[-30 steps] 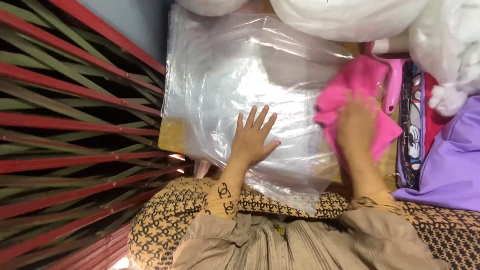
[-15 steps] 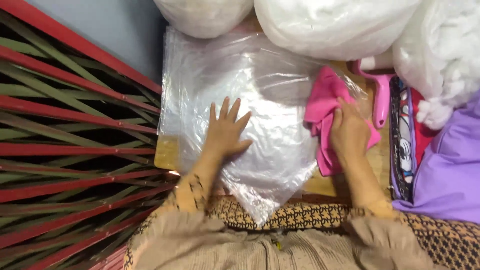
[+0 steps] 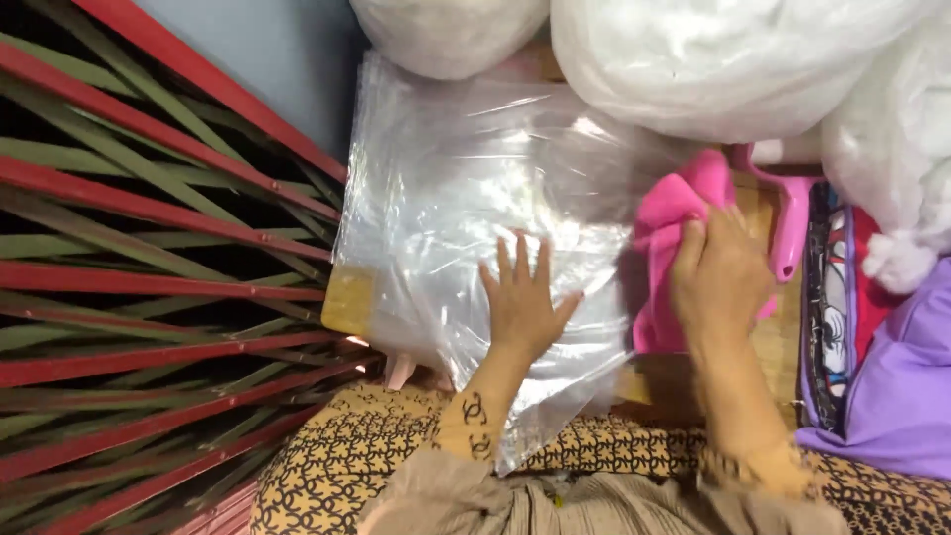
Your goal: The person cleans a plastic bag with a cloth, then places a purple pillow into the bag and seals it by hand.
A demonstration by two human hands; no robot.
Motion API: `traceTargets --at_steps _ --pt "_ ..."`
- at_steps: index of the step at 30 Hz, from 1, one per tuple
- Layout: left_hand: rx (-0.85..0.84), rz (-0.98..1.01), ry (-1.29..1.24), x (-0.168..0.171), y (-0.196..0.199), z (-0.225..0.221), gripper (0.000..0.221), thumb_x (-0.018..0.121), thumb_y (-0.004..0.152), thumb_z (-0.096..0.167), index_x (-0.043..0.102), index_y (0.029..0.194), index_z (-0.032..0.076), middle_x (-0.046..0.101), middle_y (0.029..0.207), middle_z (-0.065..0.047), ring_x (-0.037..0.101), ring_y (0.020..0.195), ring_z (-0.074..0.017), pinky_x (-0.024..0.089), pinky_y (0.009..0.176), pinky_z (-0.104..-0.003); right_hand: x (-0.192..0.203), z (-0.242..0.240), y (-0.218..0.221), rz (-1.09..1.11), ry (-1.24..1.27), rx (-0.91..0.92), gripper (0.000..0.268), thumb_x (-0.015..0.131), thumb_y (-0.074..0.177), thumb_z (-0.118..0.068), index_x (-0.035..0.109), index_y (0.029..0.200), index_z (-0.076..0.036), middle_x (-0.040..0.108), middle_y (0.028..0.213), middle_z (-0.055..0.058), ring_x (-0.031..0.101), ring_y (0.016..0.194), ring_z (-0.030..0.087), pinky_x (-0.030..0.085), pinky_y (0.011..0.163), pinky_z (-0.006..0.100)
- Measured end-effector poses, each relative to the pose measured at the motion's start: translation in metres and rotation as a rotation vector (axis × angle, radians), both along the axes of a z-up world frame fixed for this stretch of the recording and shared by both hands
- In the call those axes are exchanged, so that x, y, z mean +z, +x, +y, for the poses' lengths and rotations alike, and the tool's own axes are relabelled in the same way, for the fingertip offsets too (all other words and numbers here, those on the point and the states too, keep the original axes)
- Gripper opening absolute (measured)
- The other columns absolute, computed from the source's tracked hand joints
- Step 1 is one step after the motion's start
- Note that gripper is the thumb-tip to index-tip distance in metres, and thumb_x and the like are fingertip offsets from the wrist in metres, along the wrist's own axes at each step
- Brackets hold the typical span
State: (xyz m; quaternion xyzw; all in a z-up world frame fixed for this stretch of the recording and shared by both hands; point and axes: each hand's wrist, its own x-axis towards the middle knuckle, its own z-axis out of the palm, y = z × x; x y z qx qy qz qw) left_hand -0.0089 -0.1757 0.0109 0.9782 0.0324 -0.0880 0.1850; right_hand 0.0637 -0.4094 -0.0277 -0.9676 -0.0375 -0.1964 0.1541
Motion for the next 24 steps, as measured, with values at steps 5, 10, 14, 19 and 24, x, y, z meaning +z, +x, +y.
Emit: traceTargets --at_steps 5,10,14,19,24 --pt "0.129 0.103 0.074 0.005 -0.008 0.023 0.089 0.056 0.089 0.064 0.029 0.161 0.018 0.019 0.168 -0.018 0.011 0.154 -0.0439 0.010 0.117 -0.072 0.022 0.115 -0.004 0.006 -0.007 0.303 0.028 0.060 0.101 -0.027 0.072 0.123 -0.014 0.069 0.126 0.018 0.064 0.121 0.040 0.047 0.105 0.050" --pt "0.282 0.045 0.138 -0.023 -0.005 0.057 0.090 0.054 0.090 0.065 0.027 0.161 0.016 0.016 0.169 -0.019 0.009 0.154 -0.0461 0.010 0.115 -0.074 -0.086 0.074 0.054 0.172 -0.179 0.555 0.056 0.061 0.096 -0.044 0.059 0.148 -0.023 0.056 0.152 0.012 0.037 0.148 0.040 0.026 0.120 0.059" --pt "0.285 -0.003 0.123 -0.025 -0.017 0.057 0.090 0.052 0.092 0.068 0.030 0.160 0.015 0.019 0.168 -0.020 0.012 0.153 -0.0465 0.008 0.115 -0.072 -0.074 0.032 0.065 0.265 -0.029 0.174 0.048 0.057 0.105 -0.034 0.063 0.145 -0.009 0.060 0.143 0.026 0.047 0.138 0.049 0.036 0.111 0.064" --pt "0.292 0.035 0.123 -0.021 -0.010 0.057 0.090 0.049 0.093 0.069 0.027 0.161 0.015 0.017 0.168 -0.020 0.009 0.154 -0.0461 0.005 0.116 -0.071 -0.090 0.040 -0.001 0.059 -0.042 0.244 0.031 0.050 0.110 -0.030 0.062 0.119 -0.003 0.057 0.102 0.020 0.062 0.092 0.044 0.055 0.076 0.054" --pt "0.309 0.083 0.110 -0.019 -0.009 0.056 0.092 0.045 0.092 0.074 0.026 0.162 0.017 0.013 0.170 -0.017 0.006 0.156 -0.0427 0.000 0.117 -0.070 -0.086 -0.035 0.004 0.370 -0.107 0.216 0.047 0.046 0.114 -0.039 0.066 0.139 -0.004 0.066 0.138 0.024 0.052 0.142 0.039 0.013 0.130 0.053"
